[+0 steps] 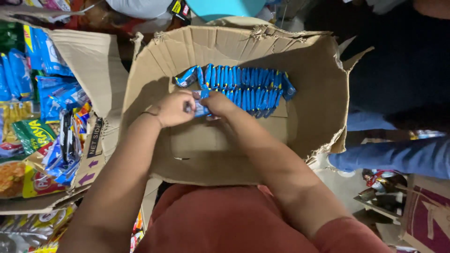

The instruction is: The person repeatedly picks up stacks of blue snack packets from a cardboard box and places them onto a nearby shelf. They also handle a few packets of instant noodles and tea, moving them between the box and the shelf area.

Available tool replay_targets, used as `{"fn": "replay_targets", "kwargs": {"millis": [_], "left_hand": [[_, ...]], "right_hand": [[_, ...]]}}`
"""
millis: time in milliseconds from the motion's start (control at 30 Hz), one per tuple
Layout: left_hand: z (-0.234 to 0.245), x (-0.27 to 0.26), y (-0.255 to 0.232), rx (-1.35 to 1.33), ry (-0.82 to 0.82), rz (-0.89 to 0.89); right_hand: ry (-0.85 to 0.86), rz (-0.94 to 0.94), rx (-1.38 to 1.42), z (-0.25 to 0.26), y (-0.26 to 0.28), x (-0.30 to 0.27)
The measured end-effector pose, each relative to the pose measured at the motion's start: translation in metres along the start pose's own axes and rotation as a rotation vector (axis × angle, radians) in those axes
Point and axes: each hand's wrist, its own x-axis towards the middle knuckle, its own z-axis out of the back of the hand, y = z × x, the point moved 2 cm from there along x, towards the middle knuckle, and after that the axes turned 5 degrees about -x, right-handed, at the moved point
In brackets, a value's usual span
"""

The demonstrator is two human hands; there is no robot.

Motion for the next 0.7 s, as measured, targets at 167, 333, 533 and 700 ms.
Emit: {"fn": "replay_targets", "kwargs": {"millis": [167, 333, 533, 700], "left_hand": [[0.003, -0.012, 0.018, -0.381, -0.196, -0.102], [-0.012, 0.007, 0.014, -0.443, -0.152, -0.018], [-0.048, 0.020, 0.065, -0.269, -0.148, -0.027], [-0.008, 0.001, -0.010, -0.513, -0.061, -0.061]], "right_hand": [[-0.204, 0.345, -0.377, 0.008, 0.027, -0.066], [-0.680, 0.957, -0.697, -0.007, 0.071, -0.172], [-0.440, 1.156, -0.348, -0.018, 0.106, -0.232], [-0.273, 0.890, 0.227, -0.004, 0.091, -0.231]]}}
